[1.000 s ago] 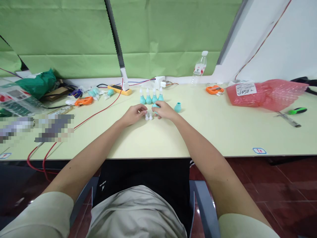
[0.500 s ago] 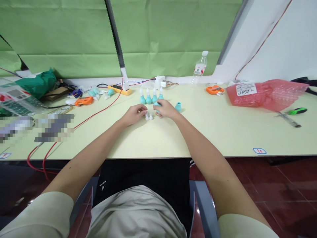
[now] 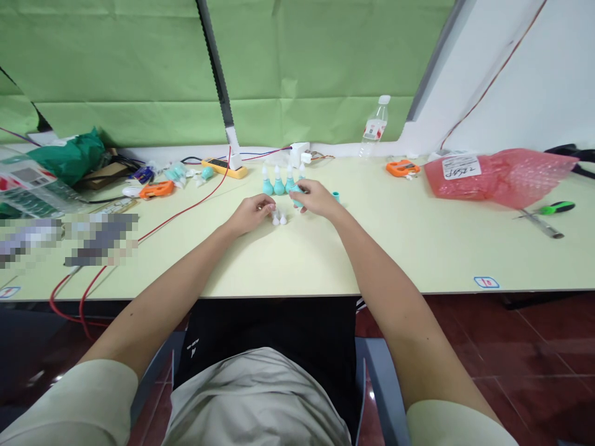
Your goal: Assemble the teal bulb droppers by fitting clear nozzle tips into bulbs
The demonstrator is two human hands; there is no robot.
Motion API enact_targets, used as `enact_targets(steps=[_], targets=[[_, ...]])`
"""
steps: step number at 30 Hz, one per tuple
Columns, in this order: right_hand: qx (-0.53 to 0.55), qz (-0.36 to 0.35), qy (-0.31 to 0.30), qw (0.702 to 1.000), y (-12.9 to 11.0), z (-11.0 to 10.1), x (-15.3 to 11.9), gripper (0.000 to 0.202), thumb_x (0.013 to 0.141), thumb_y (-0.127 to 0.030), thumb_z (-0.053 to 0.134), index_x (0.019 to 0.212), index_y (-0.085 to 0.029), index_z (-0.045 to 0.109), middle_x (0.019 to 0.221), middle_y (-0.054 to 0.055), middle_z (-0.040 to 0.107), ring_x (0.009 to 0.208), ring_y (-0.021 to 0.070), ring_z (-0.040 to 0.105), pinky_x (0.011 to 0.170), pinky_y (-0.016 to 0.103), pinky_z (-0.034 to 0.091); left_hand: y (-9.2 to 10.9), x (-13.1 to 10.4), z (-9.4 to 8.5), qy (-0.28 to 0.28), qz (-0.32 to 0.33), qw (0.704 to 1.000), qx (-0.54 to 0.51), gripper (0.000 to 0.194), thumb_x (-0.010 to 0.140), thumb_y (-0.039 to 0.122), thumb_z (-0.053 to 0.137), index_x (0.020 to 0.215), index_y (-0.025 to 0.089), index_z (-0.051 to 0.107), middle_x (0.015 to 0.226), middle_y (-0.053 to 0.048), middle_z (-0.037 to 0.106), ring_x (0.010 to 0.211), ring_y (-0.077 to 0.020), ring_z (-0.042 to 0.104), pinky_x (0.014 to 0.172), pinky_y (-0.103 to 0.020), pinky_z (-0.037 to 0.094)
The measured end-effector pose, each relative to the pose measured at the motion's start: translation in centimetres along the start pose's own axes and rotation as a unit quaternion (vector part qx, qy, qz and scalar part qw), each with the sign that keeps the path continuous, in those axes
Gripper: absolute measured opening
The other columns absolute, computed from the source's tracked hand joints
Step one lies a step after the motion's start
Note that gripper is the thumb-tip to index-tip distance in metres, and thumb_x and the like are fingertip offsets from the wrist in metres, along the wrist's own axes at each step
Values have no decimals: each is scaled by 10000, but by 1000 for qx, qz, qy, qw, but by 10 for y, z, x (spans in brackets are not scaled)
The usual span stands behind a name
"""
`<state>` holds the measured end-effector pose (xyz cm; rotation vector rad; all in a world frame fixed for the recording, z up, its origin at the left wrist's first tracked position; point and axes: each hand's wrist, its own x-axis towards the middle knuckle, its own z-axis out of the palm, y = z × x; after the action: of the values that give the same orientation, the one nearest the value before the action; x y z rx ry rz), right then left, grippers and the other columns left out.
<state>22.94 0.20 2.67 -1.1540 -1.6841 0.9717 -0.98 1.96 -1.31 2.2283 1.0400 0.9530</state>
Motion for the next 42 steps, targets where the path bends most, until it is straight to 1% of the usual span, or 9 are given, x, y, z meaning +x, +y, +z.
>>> enact_targets(steps=[2, 4, 6, 9, 17, 24, 30, 37, 42], targets=[[6, -43, 51, 998, -7, -17, 0, 99, 834, -258, 714, 893, -179, 702, 853, 45, 699, 787, 198, 697, 632, 293, 588, -2, 1, 0, 17, -8, 1000, 13, 274, 982, 417, 500, 961, 196, 662, 910, -38, 735, 800, -177, 654, 782, -315, 508], [-12, -101, 149, 984, -12, -35, 0, 82, 804, -243, 727, 860, -185, 716, 843, 33, 696, 833, 198, 679, 722, 309, 578, -3, 2, 0, 35, -22, 999, 26, 291, 993, 421, 477, 943, 197, 658, 906, -41, 734, 769, -173, 644, 766, -315, 503], [-34, -120, 231, 965, -11, -52, 1, 65, 791, -237, 720, 836, -192, 711, 796, 25, 673, 823, 199, 662, 741, 324, 565, -5, 3, 0, 51, -33, 998, 30, 296, 997, 423, 474, 929, 198, 655, 912, -46, 735, 753, -170, 638, 749, -312, 498], [-58, -115, 268, 955, 0, -68, 5, 96, 784, -244, 693, 860, -192, 719, 768, 18, 652, 812, 199, 650, 750, 339, 554, -7, 3, 1, 69, -43, 996, 24, 300, 1001, 426, 472, 927, 198, 653, 913, -51, 732, 748, -168, 633, 732, -305, 495], [-89, -44, 174, 980, 19, -70, 2, 201, 690, -250, 733, 877, -185, 767, 869, 57, 735, 886, 251, 683, 760, 365, 552, -5, 3, 0, 75, -45, 996, 24, 304, 1001, 422, 463, 913, 196, 646, 899, -51, 722, 744, -169, 626, 718, -303, 483], [-182, -63, 101, 976, 29, -69, 3, 193, 716, -276, 733, 887, -206, 786, 1020, 62, 773, 1033, 277, 686, 967, 422, 523, -5, 3, 1, 71, -56, 996, 25, 318, 1005, 430, 452, 920, 196, 651, 899, -54, 722, 746, -173, 627, 721, -303, 486], [-227, -44, 85, 969, 36, -68, 3, 201, 709, -269, 725, 885, -195, 787, 991, 62, 770, 1023, 277, 694, 928, 406, 529, -6, 3, 0, 71, -46, 996, 21, 322, 1002, 434, 454, 907, 199, 653, 897, -49, 722, 761, -177, 630, 727, -304, 487], [-216, -8, 68, 974, 44, -70, 4, 265, 688, -283, 741, 931, -191, 794, 903, 72, 748, 938, 270, 697, 766, 354, 546, -3, 3, 0, 67, -53, 996, 27, 336, 1007, 429, 444, 904, 193, 659, 911, -59, 727, 757, -177, 629, 729, -303, 488], [-208, -34, 92, 973, 42, -68, 6, 243, 700, -281, 733, 918, -191, 790, 902, 57, 750, 906, 244, 686, 800, 350, 532, -3, 3, 0, 69, -48, 996, 26, 339, 1011, 423, 437, 899, 193, 659, 911, -57, 725, 749, -175, 628, 724, -304, 485]])
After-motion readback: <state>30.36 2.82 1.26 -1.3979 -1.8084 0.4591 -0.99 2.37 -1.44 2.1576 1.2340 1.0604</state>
